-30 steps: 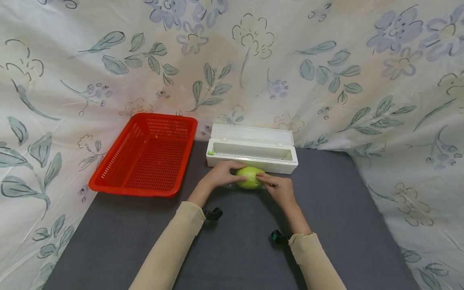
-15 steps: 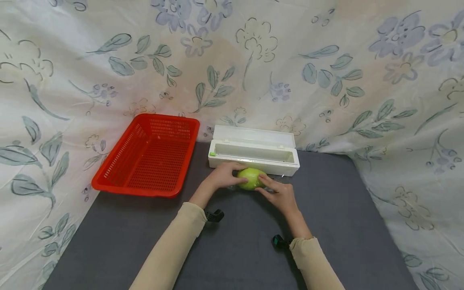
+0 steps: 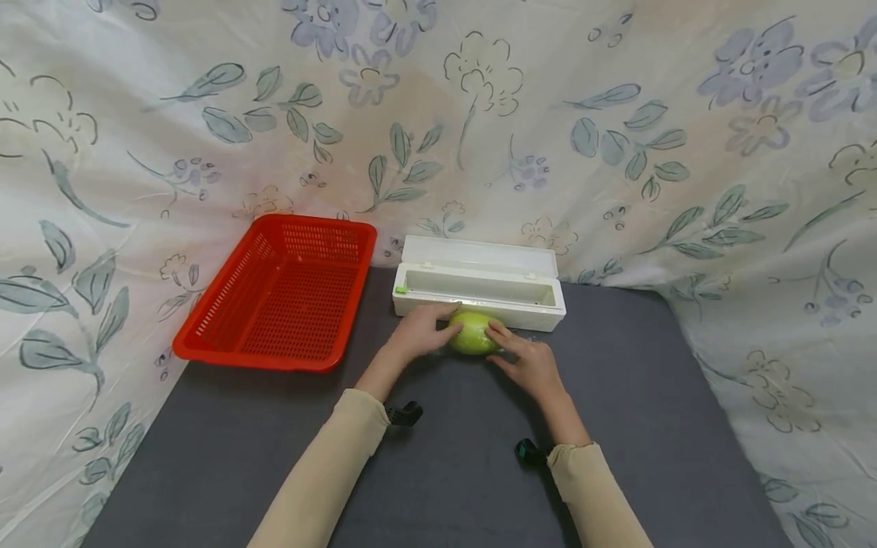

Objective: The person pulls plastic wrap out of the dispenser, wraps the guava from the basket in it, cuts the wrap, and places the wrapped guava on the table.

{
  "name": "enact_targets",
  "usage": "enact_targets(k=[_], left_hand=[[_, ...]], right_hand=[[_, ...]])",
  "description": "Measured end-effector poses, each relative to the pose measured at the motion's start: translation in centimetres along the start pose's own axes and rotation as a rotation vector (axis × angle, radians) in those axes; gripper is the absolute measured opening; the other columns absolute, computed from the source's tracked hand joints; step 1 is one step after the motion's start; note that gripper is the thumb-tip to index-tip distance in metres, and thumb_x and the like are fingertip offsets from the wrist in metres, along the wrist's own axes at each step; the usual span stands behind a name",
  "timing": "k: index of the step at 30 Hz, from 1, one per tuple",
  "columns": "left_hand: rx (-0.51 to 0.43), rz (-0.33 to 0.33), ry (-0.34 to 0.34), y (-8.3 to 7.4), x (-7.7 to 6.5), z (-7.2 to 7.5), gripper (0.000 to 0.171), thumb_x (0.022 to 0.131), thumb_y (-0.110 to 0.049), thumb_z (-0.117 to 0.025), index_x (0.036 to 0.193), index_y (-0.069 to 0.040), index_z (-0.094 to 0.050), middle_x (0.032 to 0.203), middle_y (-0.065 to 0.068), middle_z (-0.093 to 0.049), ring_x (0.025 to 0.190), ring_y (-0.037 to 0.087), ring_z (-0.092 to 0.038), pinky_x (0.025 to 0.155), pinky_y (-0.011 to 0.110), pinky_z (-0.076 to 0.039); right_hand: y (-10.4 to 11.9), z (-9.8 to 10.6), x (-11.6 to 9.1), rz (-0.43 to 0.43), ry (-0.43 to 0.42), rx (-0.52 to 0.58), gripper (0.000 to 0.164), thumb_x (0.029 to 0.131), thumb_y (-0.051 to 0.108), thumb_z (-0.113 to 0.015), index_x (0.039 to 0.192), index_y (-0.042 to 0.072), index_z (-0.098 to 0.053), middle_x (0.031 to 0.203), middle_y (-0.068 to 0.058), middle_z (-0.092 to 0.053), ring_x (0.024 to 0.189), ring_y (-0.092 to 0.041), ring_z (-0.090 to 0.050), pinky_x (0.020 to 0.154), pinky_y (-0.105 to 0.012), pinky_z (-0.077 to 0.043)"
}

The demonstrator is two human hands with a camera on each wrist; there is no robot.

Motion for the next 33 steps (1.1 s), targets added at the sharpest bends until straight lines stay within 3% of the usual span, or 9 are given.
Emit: enact_targets(k=[2, 5, 7, 9, 14, 19, 26, 31, 33], left_hand=[[0.056, -0.075, -0.142, -1.1, -1.0, 0.3, 0.045, 0.102, -0.032, -0.073, 0.143, -0.014, -0.069, 0.135, 0.005, -0.073, 0.121, 0.024, -0.071, 0.098, 0.044, -0.058], [0.223, -0.248, -0.314, -3.1, -2.7, 0.0, 0.038, 0.095, -0.025, -0.083, 0.130, -0.014, -0.078, 0.123, 0.003, -0.078, 0.102, 0.019, -0.078, 0.073, 0.035, -0.062], [0.355, -0.337, -0.355, -4.1, -3.7, -0.9, 0.038, 0.091, -0.024, -0.086, 0.127, -0.016, -0.080, 0.123, 0.001, -0.078, 0.084, 0.015, -0.079, 0.058, 0.029, -0.056], [0.464, -0.370, -0.353, -4.5, -4.3, -1.7, 0.041, 0.089, -0.026, -0.087, 0.129, -0.017, -0.079, 0.130, -0.002, -0.076, 0.066, 0.011, -0.073, 0.050, 0.026, -0.049], [0.618, -0.369, -0.275, -4.0, -4.7, -3.3, 0.057, 0.090, -0.032, -0.087, 0.143, -0.018, -0.069, 0.147, -0.003, -0.066, 0.046, 0.010, -0.053, 0.046, 0.027, -0.045], [0.676, -0.364, -0.239, -3.4, -4.7, -4.1, 0.072, 0.089, -0.035, -0.088, 0.153, -0.017, -0.059, 0.157, -0.003, -0.057, 0.047, 0.009, -0.051, 0.047, 0.027, -0.046], [0.642, -0.338, -0.263, -3.8, -3.8, -4.1, 0.080, 0.087, -0.035, -0.090, 0.156, -0.012, -0.055, 0.160, 0.003, -0.054, 0.046, 0.008, -0.049, 0.046, 0.027, -0.046], [0.648, -0.276, -0.268, -4.0, -2.7, -4.1, 0.085, 0.088, -0.033, -0.089, 0.159, -0.011, -0.049, 0.163, 0.005, -0.050, 0.048, 0.008, -0.053, 0.047, 0.027, -0.048], [0.596, -0.238, -0.260, -3.9, -2.4, -4.0, 0.084, 0.088, -0.027, -0.090, 0.159, -0.011, -0.048, 0.164, 0.005, -0.049, 0.049, 0.010, -0.057, 0.048, 0.028, -0.051]], right_hand=[[0.0, 0.1, 0.0, 0.003, -0.011, -0.002, 0.065, 0.069, 0.015, -0.100, 0.130, 0.011, -0.077, 0.132, -0.008, -0.074, 0.068, -0.025, -0.074, 0.052, -0.038, -0.053], [-0.1, 0.3, 0.2, 0.004, -0.024, -0.007, 0.064, 0.069, 0.012, -0.100, 0.129, 0.011, -0.078, 0.131, -0.008, -0.074, 0.064, -0.025, -0.073, 0.052, -0.039, -0.053], [-0.2, 0.3, 0.3, -0.001, -0.031, -0.005, 0.063, 0.069, 0.011, -0.099, 0.128, 0.010, -0.078, 0.131, -0.008, -0.074, 0.065, -0.025, -0.073, 0.052, -0.039, -0.054], [-0.4, 0.3, 0.3, -0.007, -0.031, 0.002, 0.062, 0.070, 0.009, -0.099, 0.128, 0.010, -0.078, 0.131, -0.009, -0.074, 0.069, -0.026, -0.075, 0.053, -0.040, -0.055], [-0.4, 0.3, 0.2, -0.018, -0.038, 0.033, 0.061, 0.072, 0.008, -0.098, 0.130, 0.007, -0.077, 0.132, -0.011, -0.074, 0.079, -0.027, -0.077, 0.056, -0.040, -0.057], [-0.7, 0.1, 0.2, -0.050, -0.025, 0.067, 0.060, 0.077, 0.009, -0.095, 0.134, 0.006, -0.074, 0.134, -0.011, -0.073, 0.057, -0.016, -0.067, 0.052, -0.034, -0.052], [-1.2, 0.2, 0.6, -0.107, 0.000, 0.127, 0.057, 0.086, 0.011, -0.089, 0.140, 0.007, -0.071, 0.137, -0.012, -0.071, 0.049, -0.005, -0.049, 0.049, -0.027, -0.046], [-1.4, 0.4, 1.2, -0.170, 0.039, 0.152, 0.055, 0.092, 0.014, -0.083, 0.145, 0.009, -0.067, 0.142, -0.010, -0.069, 0.049, -0.004, -0.046, 0.050, -0.028, -0.043], [-1.3, 0.6, 1.5, -0.186, 0.043, 0.148, 0.055, 0.093, 0.015, -0.082, 0.146, 0.009, -0.066, 0.143, -0.010, -0.068, 0.048, -0.005, -0.046, 0.050, -0.028, -0.043]])
Point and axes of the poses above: each hand's wrist, its own x-axis towards the middle knuckle, its own z-axis out of the back of the hand, y = z × x, the point moved 7 cm from there along x, towards the middle knuckle
